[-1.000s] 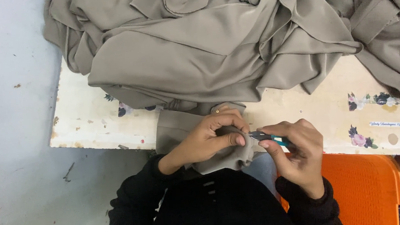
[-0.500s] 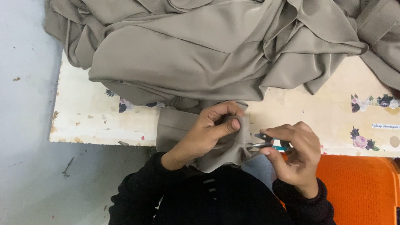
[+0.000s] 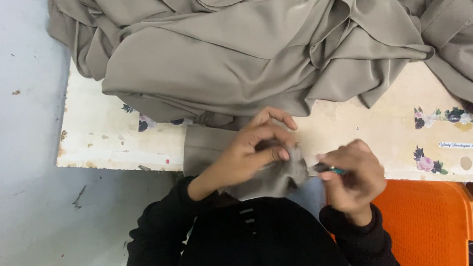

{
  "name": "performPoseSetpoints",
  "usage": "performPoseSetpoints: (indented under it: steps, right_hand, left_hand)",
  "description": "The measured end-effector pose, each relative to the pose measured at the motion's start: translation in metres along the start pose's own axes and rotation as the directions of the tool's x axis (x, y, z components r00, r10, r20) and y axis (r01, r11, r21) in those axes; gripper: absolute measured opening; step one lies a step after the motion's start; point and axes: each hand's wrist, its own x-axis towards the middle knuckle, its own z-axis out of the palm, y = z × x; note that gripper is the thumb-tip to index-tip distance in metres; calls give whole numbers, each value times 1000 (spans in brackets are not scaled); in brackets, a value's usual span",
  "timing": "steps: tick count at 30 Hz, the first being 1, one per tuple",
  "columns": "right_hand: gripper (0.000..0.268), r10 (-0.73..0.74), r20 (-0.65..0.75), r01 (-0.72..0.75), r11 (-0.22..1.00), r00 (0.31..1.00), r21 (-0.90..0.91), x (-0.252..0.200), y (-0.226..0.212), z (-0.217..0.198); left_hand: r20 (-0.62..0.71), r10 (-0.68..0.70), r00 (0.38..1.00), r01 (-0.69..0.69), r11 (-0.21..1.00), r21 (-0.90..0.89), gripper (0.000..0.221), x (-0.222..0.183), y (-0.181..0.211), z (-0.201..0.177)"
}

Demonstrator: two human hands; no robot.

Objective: Trimming loose threads from grey fabric garments using thread snips at a workbench.

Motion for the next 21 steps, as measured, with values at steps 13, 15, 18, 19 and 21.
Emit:
performPoseSetpoints:
  steps: [13, 15, 18, 19, 21]
  right_hand:
    - [11, -410, 69, 409, 854, 910, -321, -4, 31, -2]
    - [12, -360, 73, 365, 886, 930, -286, 2, 13, 0]
    - [35, -170, 83, 185, 956, 982, -226, -1, -5, -6]
    - [61, -32, 83, 48, 978, 996, -202, -5, -10, -10]
    - [46, 28, 114, 2, 967, 993, -255, 3, -30, -19]
  left_hand:
    - [345, 850, 398, -529, -94, 843, 11, -7, -19, -10]
    - [349, 872, 343, -498, -146, 855, 21, -10, -5, -3]
    - [527, 801, 282, -474, -361, 803, 21, -9, 17, -15]
    - [682, 679, 273, -484, -516, 707, 11, -7, 25, -24]
    - [692, 671, 267, -476, -532, 700, 10, -7, 22, -23]
